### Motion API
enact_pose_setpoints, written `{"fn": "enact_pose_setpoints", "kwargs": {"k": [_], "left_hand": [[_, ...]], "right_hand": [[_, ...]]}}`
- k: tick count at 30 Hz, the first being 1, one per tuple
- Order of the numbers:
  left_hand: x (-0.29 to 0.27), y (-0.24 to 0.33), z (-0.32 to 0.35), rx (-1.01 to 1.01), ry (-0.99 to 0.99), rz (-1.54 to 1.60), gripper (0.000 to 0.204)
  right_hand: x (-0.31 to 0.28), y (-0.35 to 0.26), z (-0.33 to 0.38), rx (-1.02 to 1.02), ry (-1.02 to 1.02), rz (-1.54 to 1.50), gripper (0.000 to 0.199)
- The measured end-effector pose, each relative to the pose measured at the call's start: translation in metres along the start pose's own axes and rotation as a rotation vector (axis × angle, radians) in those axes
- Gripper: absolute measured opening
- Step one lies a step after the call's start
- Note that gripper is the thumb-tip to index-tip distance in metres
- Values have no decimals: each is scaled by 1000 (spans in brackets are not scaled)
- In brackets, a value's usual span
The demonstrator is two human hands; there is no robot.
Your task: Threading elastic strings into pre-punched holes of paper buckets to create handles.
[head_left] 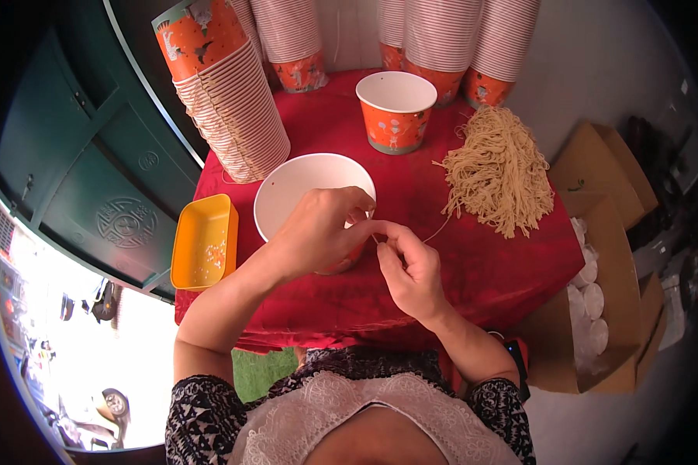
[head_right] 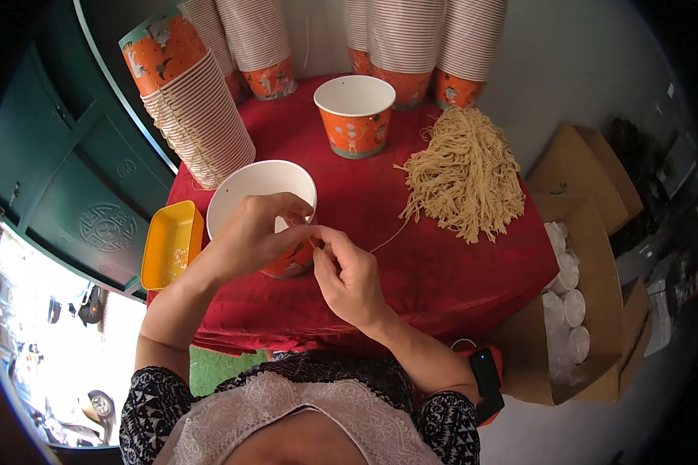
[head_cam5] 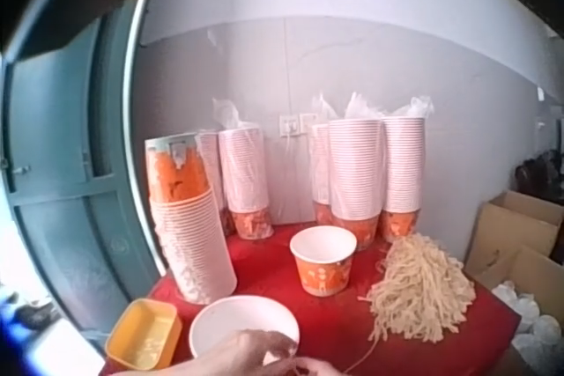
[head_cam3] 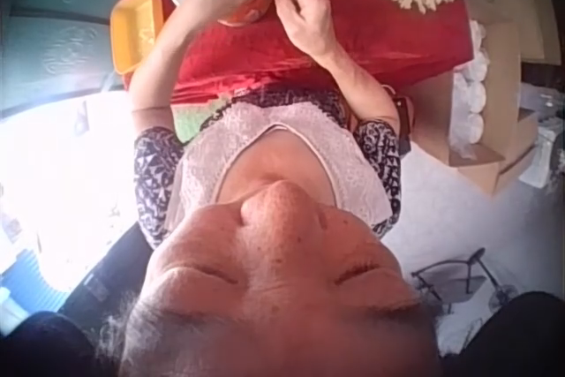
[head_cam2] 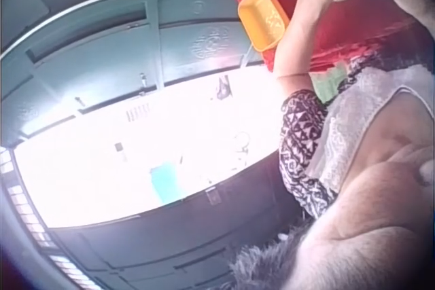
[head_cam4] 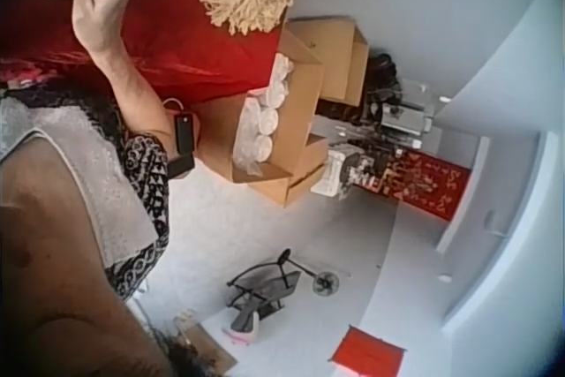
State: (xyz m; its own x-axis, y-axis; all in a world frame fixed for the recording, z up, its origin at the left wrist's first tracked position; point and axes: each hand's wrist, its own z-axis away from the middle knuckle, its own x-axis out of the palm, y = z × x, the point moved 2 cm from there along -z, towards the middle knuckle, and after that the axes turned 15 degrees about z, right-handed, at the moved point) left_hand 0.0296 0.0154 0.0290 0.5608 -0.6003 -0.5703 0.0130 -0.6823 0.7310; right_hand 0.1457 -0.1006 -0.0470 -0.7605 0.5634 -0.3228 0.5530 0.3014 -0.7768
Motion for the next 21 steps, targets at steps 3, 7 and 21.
{"fn": "enact_pose_setpoints", "kwargs": {"k": [3,7,21], "left_hand": [[-1,-3,-6,-33,5,-22,20],[-8,-12,-11,-105,-31,75,18],[-17,12,12,131,-156,54,20]], "right_hand": [[-1,0,0,-4,11,17,24],[-2,0,5,8,-49,18,21],[-12,-28,-9,-163,-58,55,8]]}}
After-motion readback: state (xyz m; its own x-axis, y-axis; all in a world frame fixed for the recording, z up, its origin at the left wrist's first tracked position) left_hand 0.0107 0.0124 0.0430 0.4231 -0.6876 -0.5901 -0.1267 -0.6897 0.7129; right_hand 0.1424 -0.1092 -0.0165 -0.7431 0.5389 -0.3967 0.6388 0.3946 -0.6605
